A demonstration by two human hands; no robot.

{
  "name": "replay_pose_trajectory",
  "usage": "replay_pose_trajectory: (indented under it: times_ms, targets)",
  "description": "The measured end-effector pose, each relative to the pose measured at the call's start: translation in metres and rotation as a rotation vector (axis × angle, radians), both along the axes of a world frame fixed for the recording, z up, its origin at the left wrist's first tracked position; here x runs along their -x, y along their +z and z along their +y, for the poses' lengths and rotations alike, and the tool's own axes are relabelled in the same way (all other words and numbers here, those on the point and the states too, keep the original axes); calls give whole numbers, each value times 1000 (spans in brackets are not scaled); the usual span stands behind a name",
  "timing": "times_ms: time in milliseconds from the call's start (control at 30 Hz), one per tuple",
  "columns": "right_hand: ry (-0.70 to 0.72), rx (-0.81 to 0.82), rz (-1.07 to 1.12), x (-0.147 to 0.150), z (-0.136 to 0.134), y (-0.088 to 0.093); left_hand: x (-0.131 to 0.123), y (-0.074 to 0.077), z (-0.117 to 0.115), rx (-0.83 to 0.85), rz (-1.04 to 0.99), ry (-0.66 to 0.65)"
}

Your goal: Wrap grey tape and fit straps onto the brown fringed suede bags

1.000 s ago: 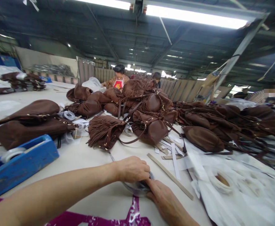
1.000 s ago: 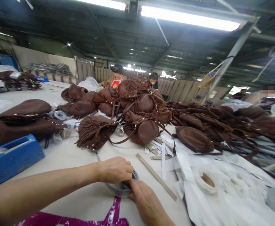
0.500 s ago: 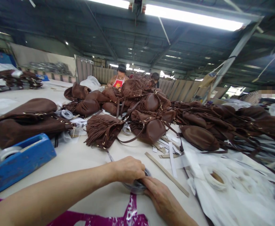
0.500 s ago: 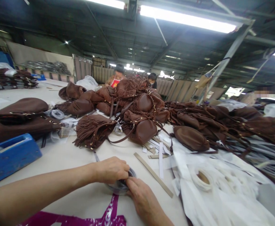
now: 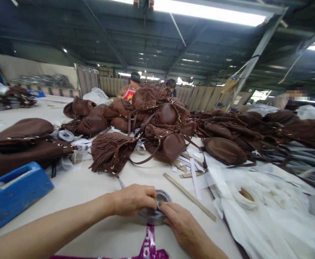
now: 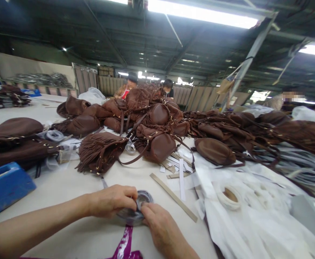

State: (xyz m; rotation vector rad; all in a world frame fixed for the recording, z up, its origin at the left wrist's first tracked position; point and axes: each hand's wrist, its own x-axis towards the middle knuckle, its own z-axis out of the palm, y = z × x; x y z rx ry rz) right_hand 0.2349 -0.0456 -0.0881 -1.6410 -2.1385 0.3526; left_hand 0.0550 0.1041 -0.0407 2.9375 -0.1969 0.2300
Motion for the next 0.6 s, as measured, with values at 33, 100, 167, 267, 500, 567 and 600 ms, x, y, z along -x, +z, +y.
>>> replay_pose_trajectory:
  times_ms: [33, 100, 167, 267, 500, 567, 600]
  targets:
    - [-3, 3, -3, 0, 0, -1, 1, -1, 0, 2, 1, 2]
    - [-11, 3, -5, 0, 0, -3, 0, -2, 1, -27, -3, 7]
    - [-12, -2, -10, -1, 0, -5, -3, -2, 0, -67, -1, 18]
    - [-5, -4, -14, -2, 1, -5, -6, 0, -2, -115, 14, 43]
    - [5, -3, 22, -1, 1, 3, -13, 3, -14, -303, -50, -3]
    - [0, -15, 34, -1, -1, 4, -12, 1, -19, -298, -103, -18]
    - [5, -24, 40, -1, -1, 4, -11, -1, -21, -280, -123, -17]
